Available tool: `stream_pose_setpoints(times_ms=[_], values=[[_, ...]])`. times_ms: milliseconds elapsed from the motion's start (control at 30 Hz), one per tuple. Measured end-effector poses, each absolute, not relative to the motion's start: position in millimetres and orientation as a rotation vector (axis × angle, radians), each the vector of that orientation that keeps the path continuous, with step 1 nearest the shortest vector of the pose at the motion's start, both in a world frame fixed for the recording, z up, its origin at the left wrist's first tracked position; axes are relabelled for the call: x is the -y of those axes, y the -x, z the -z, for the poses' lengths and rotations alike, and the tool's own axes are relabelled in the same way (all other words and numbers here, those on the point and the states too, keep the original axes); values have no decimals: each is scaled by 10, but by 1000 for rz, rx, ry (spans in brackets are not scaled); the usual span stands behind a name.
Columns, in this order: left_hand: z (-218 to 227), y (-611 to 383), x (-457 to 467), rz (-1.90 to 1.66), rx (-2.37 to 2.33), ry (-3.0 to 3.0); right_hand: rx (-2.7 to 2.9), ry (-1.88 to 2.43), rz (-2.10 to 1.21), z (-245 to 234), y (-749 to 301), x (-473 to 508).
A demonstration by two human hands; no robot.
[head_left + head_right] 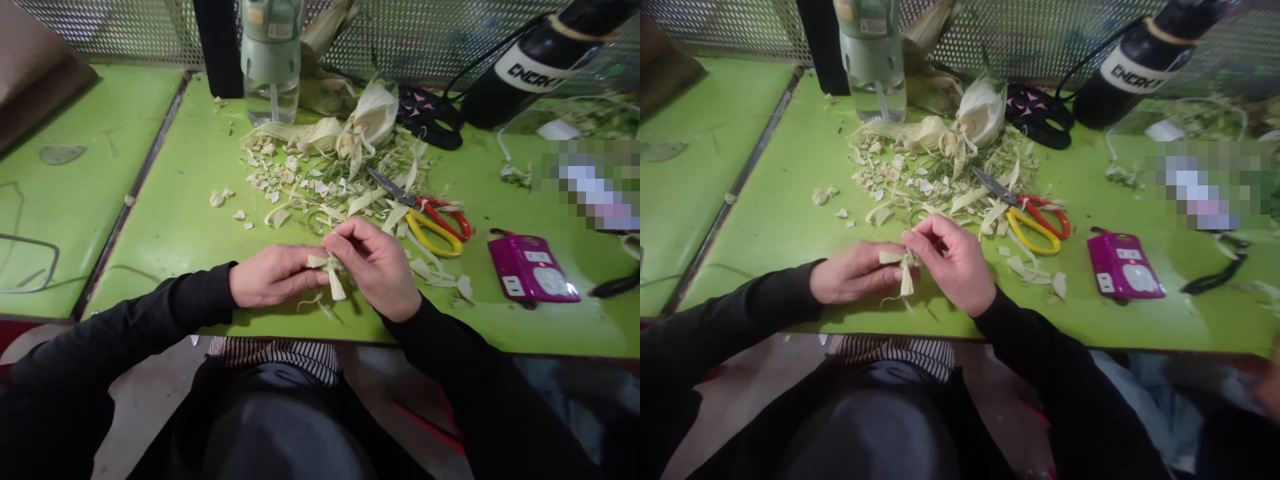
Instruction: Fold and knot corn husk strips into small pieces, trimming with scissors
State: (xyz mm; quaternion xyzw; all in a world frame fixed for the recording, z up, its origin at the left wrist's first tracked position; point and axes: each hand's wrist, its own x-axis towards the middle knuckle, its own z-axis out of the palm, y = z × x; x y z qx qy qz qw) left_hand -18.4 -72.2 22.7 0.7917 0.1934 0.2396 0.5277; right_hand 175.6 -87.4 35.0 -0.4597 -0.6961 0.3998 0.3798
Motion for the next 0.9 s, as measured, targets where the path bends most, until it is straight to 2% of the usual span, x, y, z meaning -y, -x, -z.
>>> stream_pose_setpoints(times_ms=[133,267,533,900], values=[[-177,214,684,-628,-612,-1679,1862,1207,-899,-343,-1801,848],[-177,247,669,-695,-646,-1707,1985,1136,-775,-373,-1831,840],[-266,302,730,-508,-481,-1703,1998,1066,-938,-418,-1861,871],[-263,181,803,-590,-454,-1470,1895,1079,-1148,-430,-1838,859]])
